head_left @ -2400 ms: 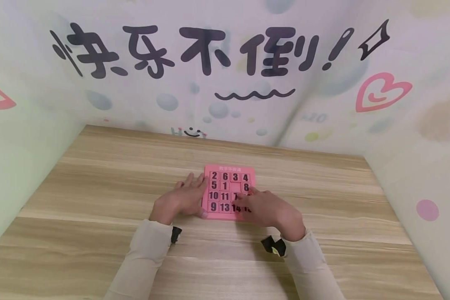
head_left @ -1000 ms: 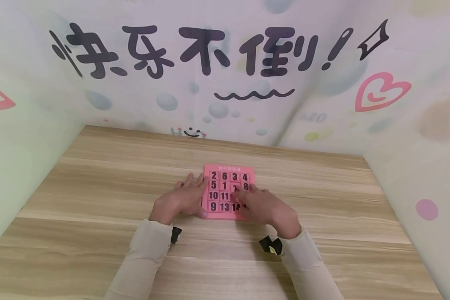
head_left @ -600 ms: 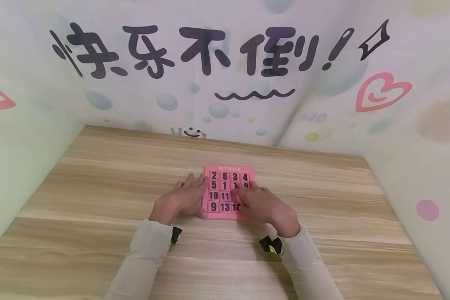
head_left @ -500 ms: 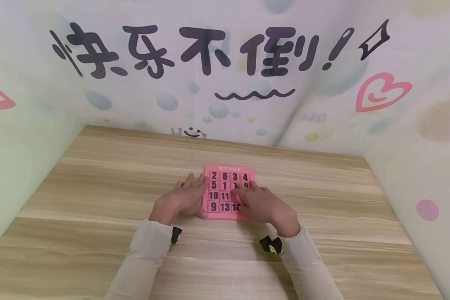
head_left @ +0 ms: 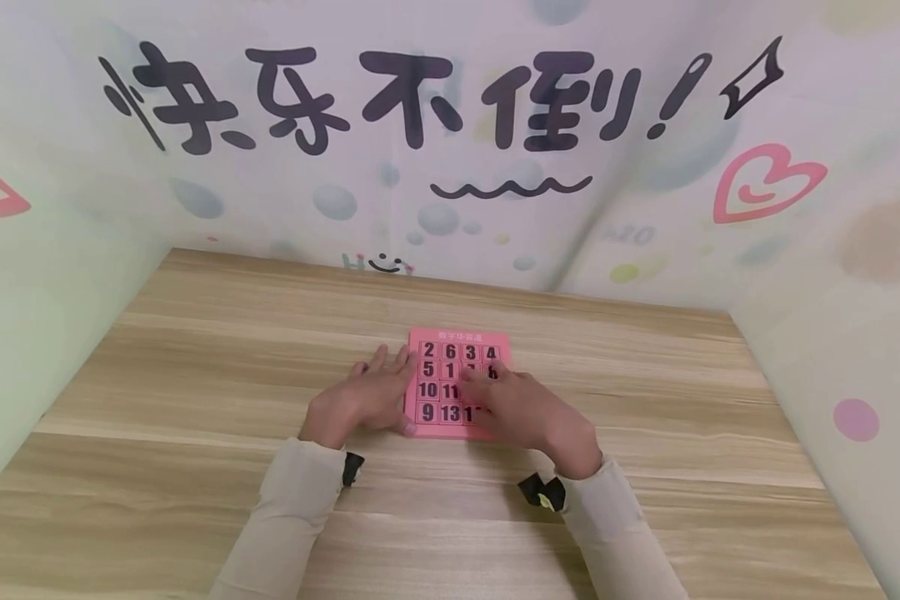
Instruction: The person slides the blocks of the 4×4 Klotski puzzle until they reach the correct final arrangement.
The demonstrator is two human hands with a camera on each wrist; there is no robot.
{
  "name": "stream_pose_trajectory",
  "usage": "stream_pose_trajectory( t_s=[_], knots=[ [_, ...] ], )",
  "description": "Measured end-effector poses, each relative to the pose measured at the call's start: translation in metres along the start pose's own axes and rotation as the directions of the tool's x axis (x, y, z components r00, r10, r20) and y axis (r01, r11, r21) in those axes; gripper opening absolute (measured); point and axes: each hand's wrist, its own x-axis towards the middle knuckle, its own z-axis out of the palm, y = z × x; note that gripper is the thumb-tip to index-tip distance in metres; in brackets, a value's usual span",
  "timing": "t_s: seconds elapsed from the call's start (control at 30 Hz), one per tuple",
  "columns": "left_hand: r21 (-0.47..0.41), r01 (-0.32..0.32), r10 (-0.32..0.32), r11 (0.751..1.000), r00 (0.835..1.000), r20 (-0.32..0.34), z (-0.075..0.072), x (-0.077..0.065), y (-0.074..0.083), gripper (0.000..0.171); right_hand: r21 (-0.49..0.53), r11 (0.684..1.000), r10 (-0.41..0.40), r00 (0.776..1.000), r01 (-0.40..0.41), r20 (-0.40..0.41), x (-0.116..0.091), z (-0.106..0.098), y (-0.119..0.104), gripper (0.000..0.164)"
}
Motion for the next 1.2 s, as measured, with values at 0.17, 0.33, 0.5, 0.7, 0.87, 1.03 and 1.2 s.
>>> stream_pose_trajectory(
  t_s=[0.17,0.33,0.5,0.7,0.87,1.03,1.2],
  knots=[
    [0.021,-0.016,0.015,1.000,1.000,0.003,-0.001,0.000,0.000,0.102,-0.036,0.998,-0.042,0.999,0.042,0.016,-0.001,0.002,-0.011,0.042],
    [0.028,-0.016,0.016,0.999,1.000,0.006,-0.001,0.001,0.000,0.102,-0.063,0.997,-0.051,0.999,0.052,0.018,-0.002,0.005,-0.016,0.043],
    [0.031,-0.015,0.015,0.999,1.000,0.006,-0.001,0.001,0.000,0.102,-0.057,0.998,-0.022,1.000,0.023,0.020,-0.001,0.005,-0.017,0.044],
    [0.034,-0.016,0.016,0.999,1.000,0.005,-0.002,0.001,0.001,0.101,-0.028,1.000,-0.004,0.999,0.005,0.043,0.000,0.003,-0.016,0.043],
    [0.023,-0.011,0.011,1.000,1.000,0.007,-0.002,0.000,0.001,0.101,-0.013,1.000,0.010,0.998,-0.009,0.058,0.000,0.003,-0.013,0.042],
    [0.010,-0.014,0.014,1.000,1.000,0.008,-0.002,-0.001,0.001,0.101,-0.011,1.000,0.002,0.999,-0.002,0.050,-0.002,0.002,-0.011,0.043],
    [0.009,-0.017,0.017,1.000,1.000,0.006,-0.002,-0.001,0.000,0.101,-0.019,1.000,-0.017,0.999,0.018,0.042,-0.003,0.001,-0.009,0.041]
  ],
)
